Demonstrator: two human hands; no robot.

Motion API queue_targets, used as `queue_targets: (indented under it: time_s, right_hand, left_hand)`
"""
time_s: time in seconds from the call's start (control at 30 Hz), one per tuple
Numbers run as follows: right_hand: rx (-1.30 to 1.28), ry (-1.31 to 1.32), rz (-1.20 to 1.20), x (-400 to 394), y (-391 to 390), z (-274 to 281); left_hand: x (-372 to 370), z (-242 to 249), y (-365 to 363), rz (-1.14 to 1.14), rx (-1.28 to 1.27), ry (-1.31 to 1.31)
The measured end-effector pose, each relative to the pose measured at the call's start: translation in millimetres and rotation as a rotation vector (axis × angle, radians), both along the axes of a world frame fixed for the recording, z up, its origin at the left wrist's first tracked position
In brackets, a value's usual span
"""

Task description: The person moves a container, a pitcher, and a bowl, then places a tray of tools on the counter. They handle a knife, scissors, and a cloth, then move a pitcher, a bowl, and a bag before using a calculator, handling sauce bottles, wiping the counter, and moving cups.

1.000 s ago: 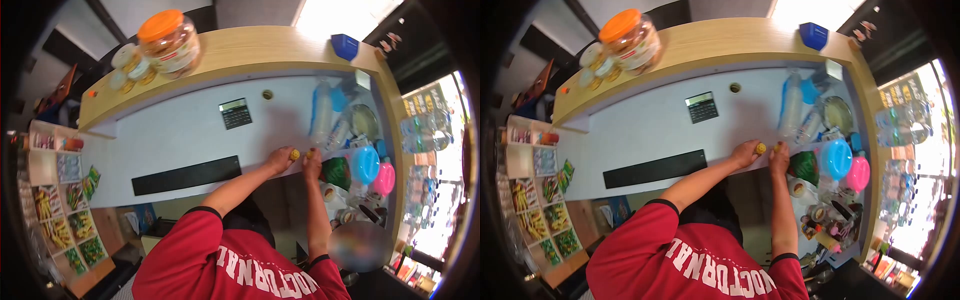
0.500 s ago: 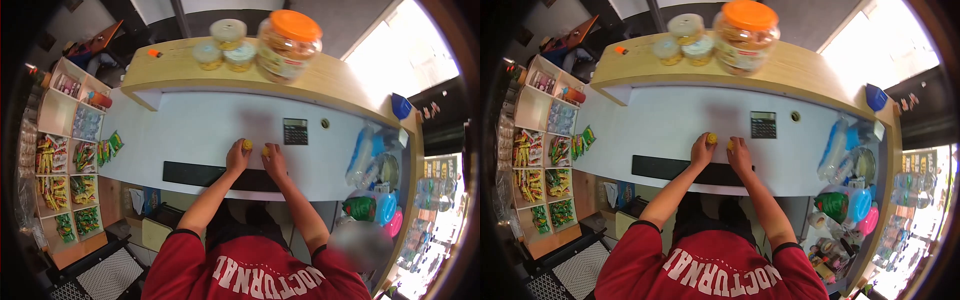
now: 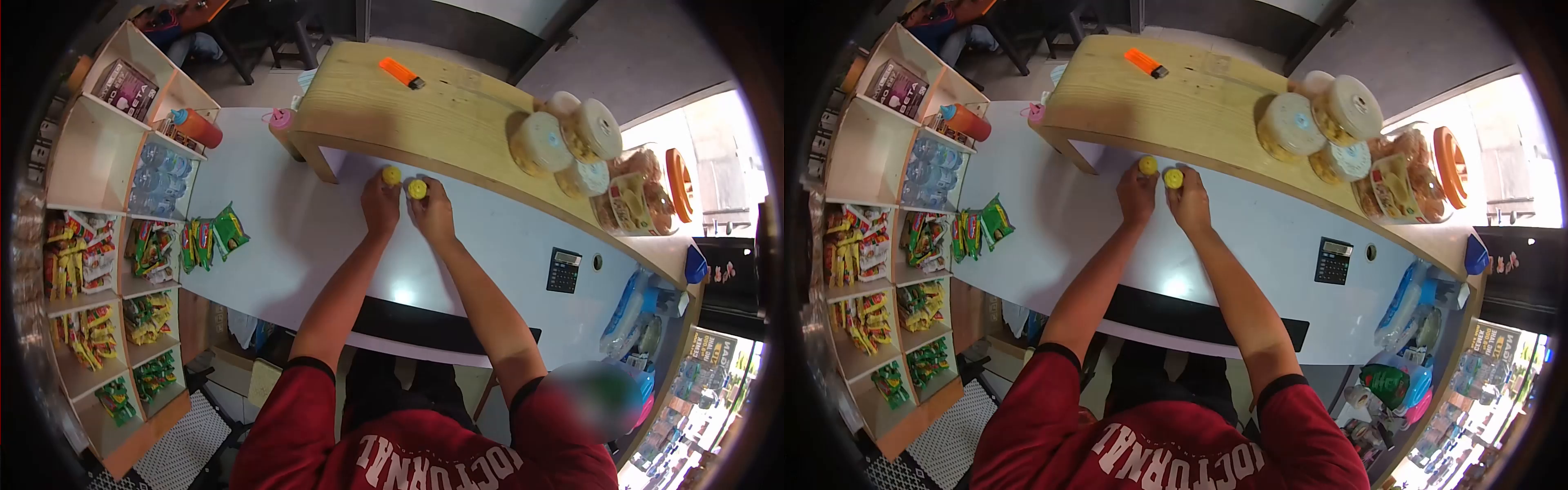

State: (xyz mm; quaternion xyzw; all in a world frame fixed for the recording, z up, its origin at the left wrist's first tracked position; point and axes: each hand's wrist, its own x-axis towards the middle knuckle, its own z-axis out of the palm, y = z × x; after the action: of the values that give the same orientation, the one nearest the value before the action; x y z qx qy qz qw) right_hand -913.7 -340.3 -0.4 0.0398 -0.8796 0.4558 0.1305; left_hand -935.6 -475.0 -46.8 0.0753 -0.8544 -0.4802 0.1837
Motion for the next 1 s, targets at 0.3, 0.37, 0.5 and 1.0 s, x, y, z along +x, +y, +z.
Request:
queue_targets:
  time_s: [0.3, 0.37, 0.5, 1.0]
  right_hand:
    - [-0.007, -0.152, -0.001, -75.3, -63.3, -19.9]
    - [0.065, -0.105, 0.027, -85.0, -71.6, -24.4]
    - [0.050, -0.012, -0.006, -85.9, -83.9, -28.8]
    - [-0.066, -0.109, -0.071, 202.6, 59.2, 50.6]
  left_hand:
    - [-35.6, 6.9, -26.9, 0.216, 0.263, -0.002]
    - [-34.5, 7.1, -30.0, 0.219, 0.295, -0.039]
    - [-37.4, 14.2, -37.2, 0.149, 0.285, -0.003]
    - [178.6, 48.6, -49.7, -0.237, 0.422, -0.421]
